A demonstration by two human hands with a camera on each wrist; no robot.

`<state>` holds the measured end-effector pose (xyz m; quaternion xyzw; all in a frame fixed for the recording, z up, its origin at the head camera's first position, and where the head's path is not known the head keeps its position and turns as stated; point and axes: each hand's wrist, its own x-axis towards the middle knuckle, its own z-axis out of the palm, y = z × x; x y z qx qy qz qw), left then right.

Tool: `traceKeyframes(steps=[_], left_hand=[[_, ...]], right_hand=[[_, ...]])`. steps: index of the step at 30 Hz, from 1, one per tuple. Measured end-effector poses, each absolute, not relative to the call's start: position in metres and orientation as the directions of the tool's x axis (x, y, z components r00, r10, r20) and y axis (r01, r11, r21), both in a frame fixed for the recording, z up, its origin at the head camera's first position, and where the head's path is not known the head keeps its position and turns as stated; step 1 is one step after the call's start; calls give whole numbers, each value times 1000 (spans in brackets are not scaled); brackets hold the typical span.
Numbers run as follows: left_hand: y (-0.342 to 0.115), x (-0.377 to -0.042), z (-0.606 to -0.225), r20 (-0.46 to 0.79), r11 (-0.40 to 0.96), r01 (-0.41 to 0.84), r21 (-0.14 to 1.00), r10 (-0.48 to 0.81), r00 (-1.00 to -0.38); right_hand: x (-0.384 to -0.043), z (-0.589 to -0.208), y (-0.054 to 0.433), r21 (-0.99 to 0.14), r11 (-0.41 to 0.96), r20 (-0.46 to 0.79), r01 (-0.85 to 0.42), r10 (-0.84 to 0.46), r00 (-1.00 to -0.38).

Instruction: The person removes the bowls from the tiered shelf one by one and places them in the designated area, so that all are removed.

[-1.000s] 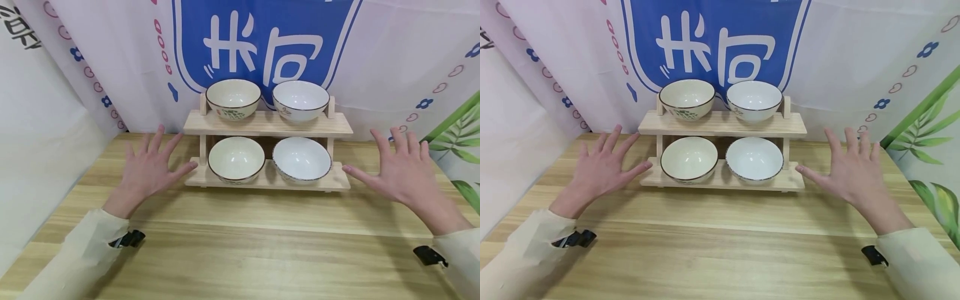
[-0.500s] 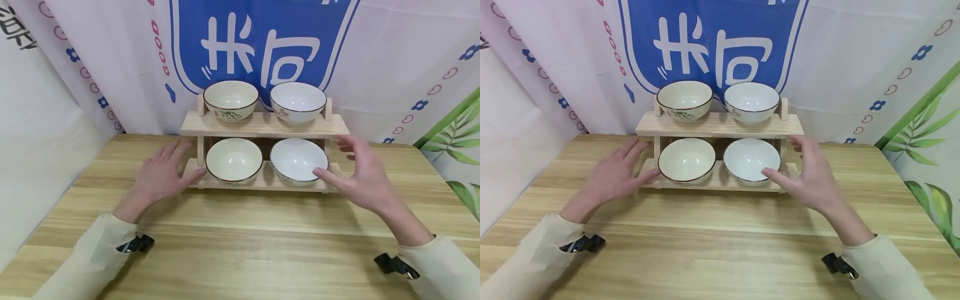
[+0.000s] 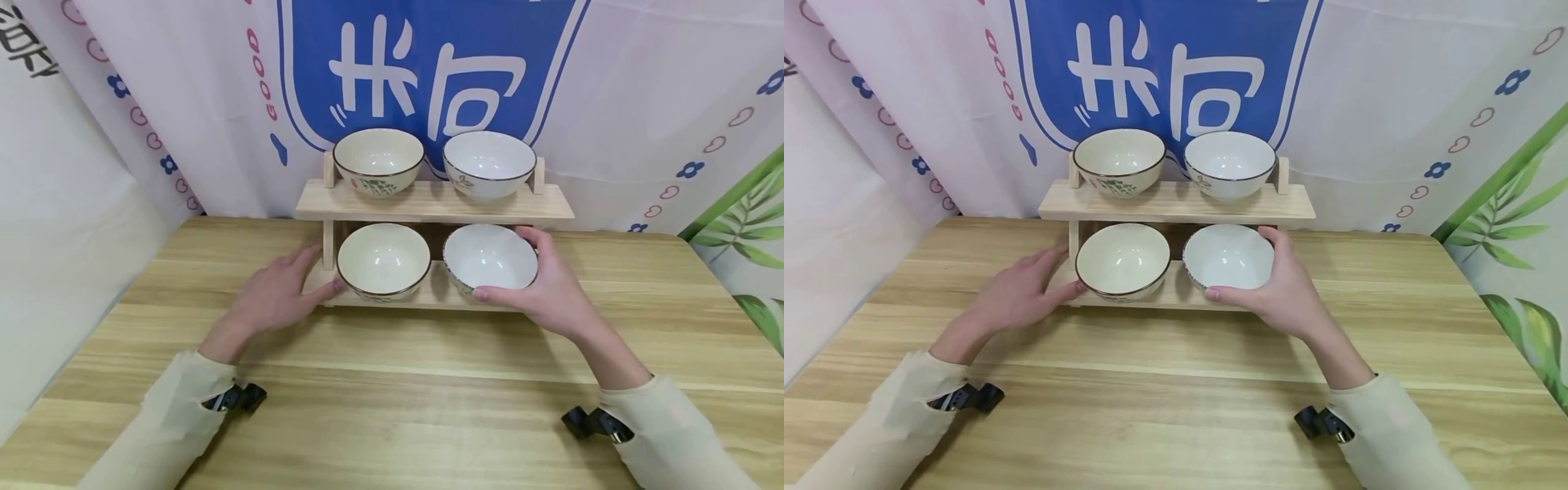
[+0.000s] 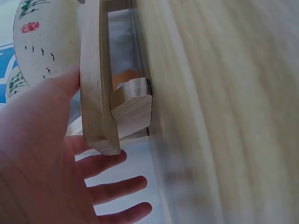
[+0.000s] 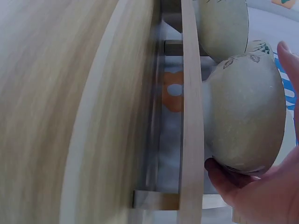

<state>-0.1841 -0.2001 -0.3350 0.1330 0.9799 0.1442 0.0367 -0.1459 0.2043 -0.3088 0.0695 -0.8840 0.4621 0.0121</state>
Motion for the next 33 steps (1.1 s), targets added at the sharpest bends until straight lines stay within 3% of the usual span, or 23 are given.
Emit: traceKeyframes(steps=[7, 17, 33], left_hand=[[-201, -186, -333, -42, 911, 261, 320, 289, -957], [-214, -190, -332, -51, 818, 328, 472, 397, -916], [-217, -189, -335, -84, 821, 290, 492, 376, -923]], right_hand=[[-148, -313, 201, -862, 504, 10, -54, -91, -996], [-149, -317, 200, -882, 469, 7, -51, -95, -995], [-147, -323, 197, -891, 449, 36, -64, -70, -997]])
